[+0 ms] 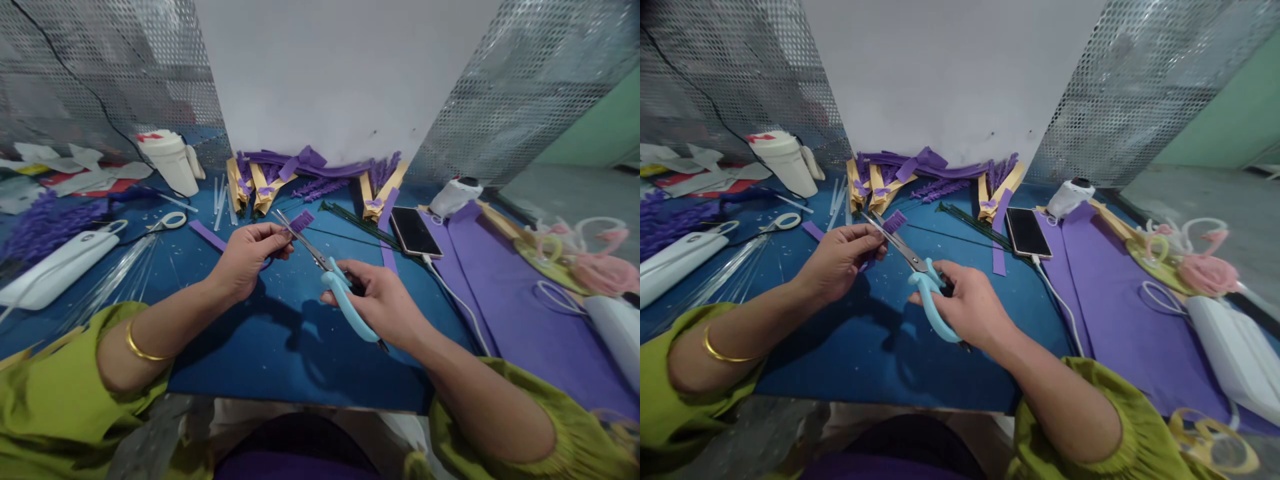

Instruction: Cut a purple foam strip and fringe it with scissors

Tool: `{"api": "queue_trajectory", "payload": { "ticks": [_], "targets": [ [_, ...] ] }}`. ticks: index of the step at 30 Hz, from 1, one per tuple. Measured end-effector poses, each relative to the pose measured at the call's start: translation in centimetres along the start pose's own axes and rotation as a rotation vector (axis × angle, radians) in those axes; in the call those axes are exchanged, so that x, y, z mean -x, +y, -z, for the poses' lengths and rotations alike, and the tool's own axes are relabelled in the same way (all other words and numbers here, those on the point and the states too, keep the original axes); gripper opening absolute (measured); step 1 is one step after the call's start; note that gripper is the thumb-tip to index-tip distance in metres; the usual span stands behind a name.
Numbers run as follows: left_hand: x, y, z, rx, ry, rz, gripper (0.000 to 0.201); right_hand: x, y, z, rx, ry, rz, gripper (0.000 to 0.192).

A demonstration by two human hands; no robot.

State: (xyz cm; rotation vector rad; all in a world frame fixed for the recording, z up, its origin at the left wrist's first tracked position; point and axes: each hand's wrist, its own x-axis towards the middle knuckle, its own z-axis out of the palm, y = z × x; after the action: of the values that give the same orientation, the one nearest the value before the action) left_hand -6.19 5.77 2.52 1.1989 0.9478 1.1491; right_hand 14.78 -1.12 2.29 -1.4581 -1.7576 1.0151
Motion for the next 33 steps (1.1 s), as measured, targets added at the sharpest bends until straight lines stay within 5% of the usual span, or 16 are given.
{"api": "queue_trajectory", "payload": {
  "ticks": [26, 33],
  "targets": [
    [-0.08, 0.47, 0.16, 0.055, -0.01, 0.062, 0.016, -0.37, 0.05, 0.61, -0.211, -0.109, -0.06, 0.035],
    [-0.25, 0.23, 0.37, -0.006, -0.015, 0.006, 0.02, -0.4, 0.25, 0.47, -0.043, -0.041, -0.042, 0.033]
  ]
}}
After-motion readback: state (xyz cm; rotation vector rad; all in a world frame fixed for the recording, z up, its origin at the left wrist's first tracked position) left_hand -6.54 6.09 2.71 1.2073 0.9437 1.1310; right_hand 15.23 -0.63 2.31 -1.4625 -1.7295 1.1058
